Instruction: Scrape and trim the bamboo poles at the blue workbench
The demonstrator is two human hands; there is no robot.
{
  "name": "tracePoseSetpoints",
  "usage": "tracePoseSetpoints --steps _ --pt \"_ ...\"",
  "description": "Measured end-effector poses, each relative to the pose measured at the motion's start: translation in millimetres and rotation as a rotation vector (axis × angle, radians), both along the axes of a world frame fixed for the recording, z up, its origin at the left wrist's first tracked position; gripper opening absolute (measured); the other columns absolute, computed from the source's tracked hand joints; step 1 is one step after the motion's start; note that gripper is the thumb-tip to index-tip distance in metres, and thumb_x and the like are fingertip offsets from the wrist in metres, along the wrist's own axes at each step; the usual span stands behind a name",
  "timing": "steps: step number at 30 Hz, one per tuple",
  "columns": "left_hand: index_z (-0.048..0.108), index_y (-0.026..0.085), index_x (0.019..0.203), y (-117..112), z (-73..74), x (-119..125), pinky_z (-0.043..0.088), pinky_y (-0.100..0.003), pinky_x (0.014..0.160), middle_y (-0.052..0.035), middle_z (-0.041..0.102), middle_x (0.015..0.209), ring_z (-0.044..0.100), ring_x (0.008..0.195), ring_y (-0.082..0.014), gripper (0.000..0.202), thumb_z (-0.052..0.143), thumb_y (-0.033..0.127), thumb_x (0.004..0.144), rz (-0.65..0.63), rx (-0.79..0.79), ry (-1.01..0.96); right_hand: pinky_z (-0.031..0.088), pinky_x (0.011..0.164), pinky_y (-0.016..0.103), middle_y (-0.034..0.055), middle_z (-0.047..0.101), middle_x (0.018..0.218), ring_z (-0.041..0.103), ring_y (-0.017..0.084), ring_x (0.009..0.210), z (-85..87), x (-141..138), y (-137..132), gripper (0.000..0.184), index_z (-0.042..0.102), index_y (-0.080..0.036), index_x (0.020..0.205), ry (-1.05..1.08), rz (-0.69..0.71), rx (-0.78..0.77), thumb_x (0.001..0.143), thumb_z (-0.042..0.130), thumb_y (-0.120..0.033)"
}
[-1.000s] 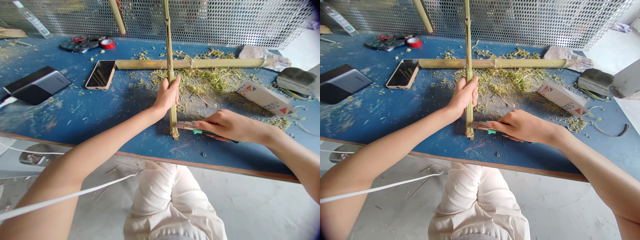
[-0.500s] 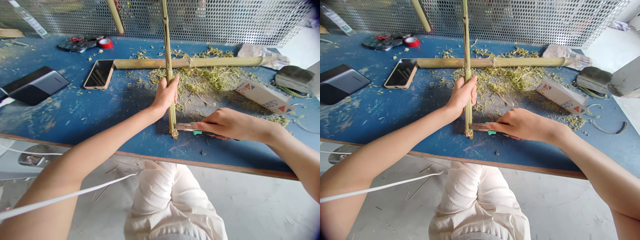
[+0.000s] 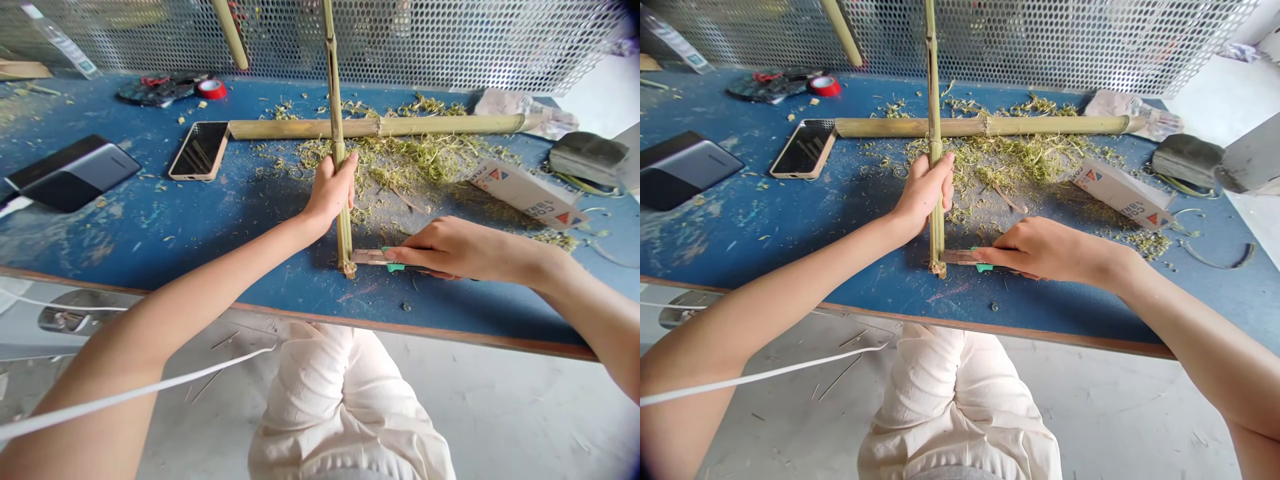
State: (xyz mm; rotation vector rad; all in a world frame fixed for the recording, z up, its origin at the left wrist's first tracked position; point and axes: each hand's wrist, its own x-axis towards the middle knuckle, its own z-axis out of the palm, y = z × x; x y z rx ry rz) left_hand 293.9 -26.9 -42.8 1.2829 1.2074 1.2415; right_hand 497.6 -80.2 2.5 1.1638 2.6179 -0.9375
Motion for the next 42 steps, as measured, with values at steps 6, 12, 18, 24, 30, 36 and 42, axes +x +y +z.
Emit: tracePoseSetpoints --steps 6,12,18,24,30,36,42 --pt "0.047 0.026 0.086 -0.3 1.0 0.3 0.029 -0.025 0.041 0.0066 0.036 0.049 0.038 0.042 -0.0101 0.05 0.05 0.076 0.084 0.005 -0.009 0.025 0.029 0.048 0.027 -0.0026 0.046 0.041 0.04 0.009 0.038 0.0 0.4 -0.3 0.068 0.057 -0.021 0.061 0.02 -0.02 0.033 0.097 0.027 -0.071" --pt "0.047 0.026 0.086 -0.3 1.4 0.1 0.029 -0.025 0.041 0.0069 0.037 0.049 0.038 0.042 -0.0098 0.048 0.05 0.074 0.085 0.004 -0.02 0.029 0.029 0.048 0.028 -0.0023 0.045 0.041 0.039 0.009 0.038 1.7 -0.5 -1.2 0.069 0.057 -0.021 0.06 0.008 -0.024 0.032 0.097 0.028 -0.071" --pt "0.045 0.025 0.084 0.3 0.7 0.1 0.028 -0.025 0.041 0.007 0.038 0.049 0.038 0.041 -0.0095 0.044 0.053 0.068 0.088 0.006 -0.023 0.017 0.028 0.047 0.027 -0.0029 0.043 0.039 0.038 0.008 0.038 -0.6 -0.1 -0.3 0.068 0.056 -0.021 0.059 0.002 -0.007 0.053 0.096 0.03 -0.071" --pt "0.039 0.025 0.077 -1.2 1.5 0.4 0.032 -0.026 0.041 0.0071 0.038 0.051 0.037 0.041 -0.0091 0.037 0.054 0.054 0.094 0.009 -0.024 0.0 0.027 0.047 0.028 -0.0031 0.043 0.04 0.037 0.008 0.037 -1.0 0.2 -0.1 0.066 0.058 -0.021 0.06 0.015 -0.027 0.068 0.097 0.032 -0.069" --pt "0.043 0.026 0.083 -0.1 0.9 0.6 0.028 -0.025 0.04 0.0068 0.037 0.049 0.04 0.042 -0.0099 0.047 0.053 0.071 0.086 0.013 -0.026 0.017 0.026 0.046 0.028 -0.0027 0.044 0.041 0.036 0.008 0.038 -2.6 0.8 -0.1 0.067 0.061 -0.021 0.063 0.019 -0.018 0.107 0.098 0.029 -0.068" --pt "0.044 0.025 0.082 -0.4 0.0 -0.3 0.029 -0.025 0.041 0.0067 0.038 0.05 0.038 0.042 -0.0092 0.048 0.054 0.072 0.085 0.007 -0.014 0.014 0.025 0.047 0.029 -0.0024 0.044 0.042 0.033 0.008 0.04 -4.9 0.8 1.2 0.066 0.063 -0.02 0.064 0.002 0.011 0.147 0.098 0.032 -0.067" --pt "0.045 0.026 0.082 0.0 -0.3 -0.2 0.029 -0.026 0.041 0.0063 0.039 0.049 0.037 0.042 -0.0101 0.049 0.052 0.074 0.084 0.005 -0.009 0.017 0.024 0.047 0.028 -0.0022 0.044 0.044 0.031 0.008 0.04 -3.4 0.2 0.5 0.067 0.064 -0.02 0.066 -0.018 0.043 0.159 0.098 0.03 -0.068"
